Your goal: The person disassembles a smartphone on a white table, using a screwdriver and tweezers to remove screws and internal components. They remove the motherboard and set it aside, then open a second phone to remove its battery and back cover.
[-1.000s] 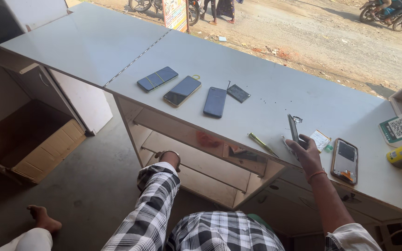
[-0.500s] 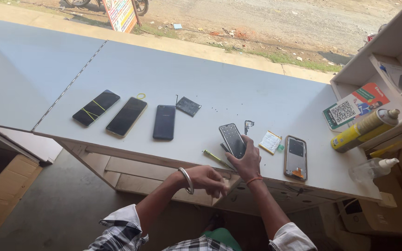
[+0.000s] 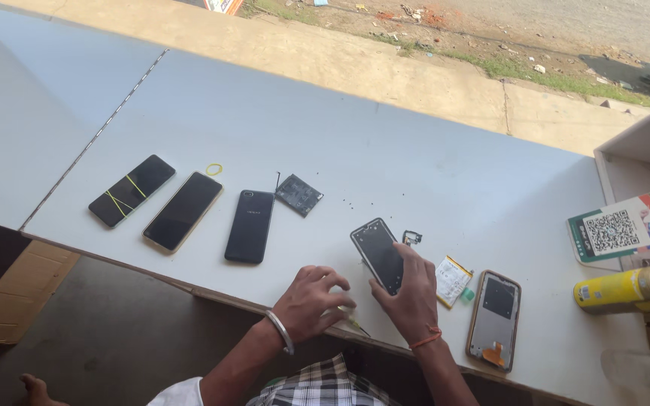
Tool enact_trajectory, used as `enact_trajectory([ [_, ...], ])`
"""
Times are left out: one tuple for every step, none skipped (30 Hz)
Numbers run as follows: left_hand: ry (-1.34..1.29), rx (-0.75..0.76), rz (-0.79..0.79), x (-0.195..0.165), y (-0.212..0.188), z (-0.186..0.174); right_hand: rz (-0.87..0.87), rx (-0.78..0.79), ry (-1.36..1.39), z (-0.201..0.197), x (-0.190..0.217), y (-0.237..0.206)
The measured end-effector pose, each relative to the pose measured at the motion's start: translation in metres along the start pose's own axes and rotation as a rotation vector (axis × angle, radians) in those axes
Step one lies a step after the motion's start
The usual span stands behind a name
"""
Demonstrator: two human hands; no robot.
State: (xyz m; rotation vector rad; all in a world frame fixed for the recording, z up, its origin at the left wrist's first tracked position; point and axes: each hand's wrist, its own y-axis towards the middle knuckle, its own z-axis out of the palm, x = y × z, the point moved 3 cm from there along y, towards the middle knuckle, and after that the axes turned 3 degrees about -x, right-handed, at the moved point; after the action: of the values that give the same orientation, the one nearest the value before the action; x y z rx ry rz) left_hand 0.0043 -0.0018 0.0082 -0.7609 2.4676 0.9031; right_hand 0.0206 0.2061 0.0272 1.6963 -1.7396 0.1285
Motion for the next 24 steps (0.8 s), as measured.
enact_trajectory([
  [0.018,-0.028,0.001,0.0,-0.004,0.003,0.016,0.001,-0.03,0.005,-0.001,-0.002],
  [0.037,-0.056,-0.001,0.001,-0.007,0.004,0.03,0.004,-0.058,0.01,0.0,-0.005],
  [0.049,-0.053,0.007,0.003,-0.01,0.006,0.044,0.004,-0.086,0.015,-0.001,-0.006],
  [0.058,-0.049,0.015,0.004,-0.013,0.007,0.067,0.009,-0.085,0.02,-0.003,-0.005],
  [0.062,-0.04,0.015,0.005,-0.015,0.008,0.094,0.023,-0.085,0.024,-0.005,-0.007],
  [0.087,-0.049,0.007,0.009,-0.016,0.007,0.121,0.043,-0.085,0.027,-0.007,-0.008],
  [0.112,-0.055,-0.004,0.012,-0.017,0.005,0.135,0.051,-0.076,0.03,-0.011,-0.009],
  [0.135,-0.054,-0.014,0.014,-0.02,0.001,0.155,0.059,-0.066,0.032,-0.015,-0.01],
  [0.166,-0.09,-0.084,0.019,-0.018,-0.002,0.175,0.06,-0.056,0.034,-0.02,-0.009],
  [0.197,-0.121,-0.151,0.023,-0.016,-0.005,0.211,0.082,-0.063,0.038,-0.025,-0.01],
  [0.223,-0.152,-0.215,0.027,-0.013,-0.008,0.248,0.102,-0.074,0.04,-0.032,-0.011],
  [0.234,-0.18,-0.278,0.032,-0.009,-0.012,0.284,0.114,-0.088,0.042,-0.039,-0.009],
  [0.241,-0.204,-0.338,0.036,-0.007,-0.016,0.284,0.141,-0.099,0.046,-0.043,-0.01],
  [0.243,-0.225,-0.396,0.039,-0.004,-0.021,0.288,0.167,-0.113,0.047,-0.048,-0.011],
  [0.245,-0.228,-0.409,0.043,0.0,-0.025,0.289,0.189,-0.128,0.051,-0.051,-0.011],
  [0.245,-0.23,-0.422,0.045,0.002,-0.028,0.323,0.215,-0.106,0.054,-0.054,-0.012],
  [0.241,-0.234,-0.433,0.046,0.006,-0.03,0.356,0.24,-0.087,0.056,-0.057,-0.013],
  [0.236,-0.228,-0.449,0.047,0.01,-0.031,0.39,0.266,-0.067,0.058,-0.059,-0.015],
  [0.231,-0.22,-0.465,0.047,0.012,-0.032,0.382,0.223,-0.034,0.058,-0.059,-0.016],
  [0.229,-0.212,-0.48,0.046,0.014,-0.033,0.374,0.18,0.0,0.058,-0.057,-0.019],
  [0.209,-0.228,-0.467,0.044,0.016,-0.035,0.365,0.138,0.038,0.059,-0.055,-0.021],
  [0.188,-0.249,-0.46,0.04,0.018,-0.035,0.4,0.141,0.062,0.058,-0.056,-0.023],
  [0.178,-0.274,-0.463,0.036,0.019,-0.037,0.427,0.152,0.093,0.059,-0.056,-0.024],
  [0.098,-0.293,-0.498,0.033,0.02,-0.039,0.448,0.17,0.138,0.066,-0.053,-0.023],
])
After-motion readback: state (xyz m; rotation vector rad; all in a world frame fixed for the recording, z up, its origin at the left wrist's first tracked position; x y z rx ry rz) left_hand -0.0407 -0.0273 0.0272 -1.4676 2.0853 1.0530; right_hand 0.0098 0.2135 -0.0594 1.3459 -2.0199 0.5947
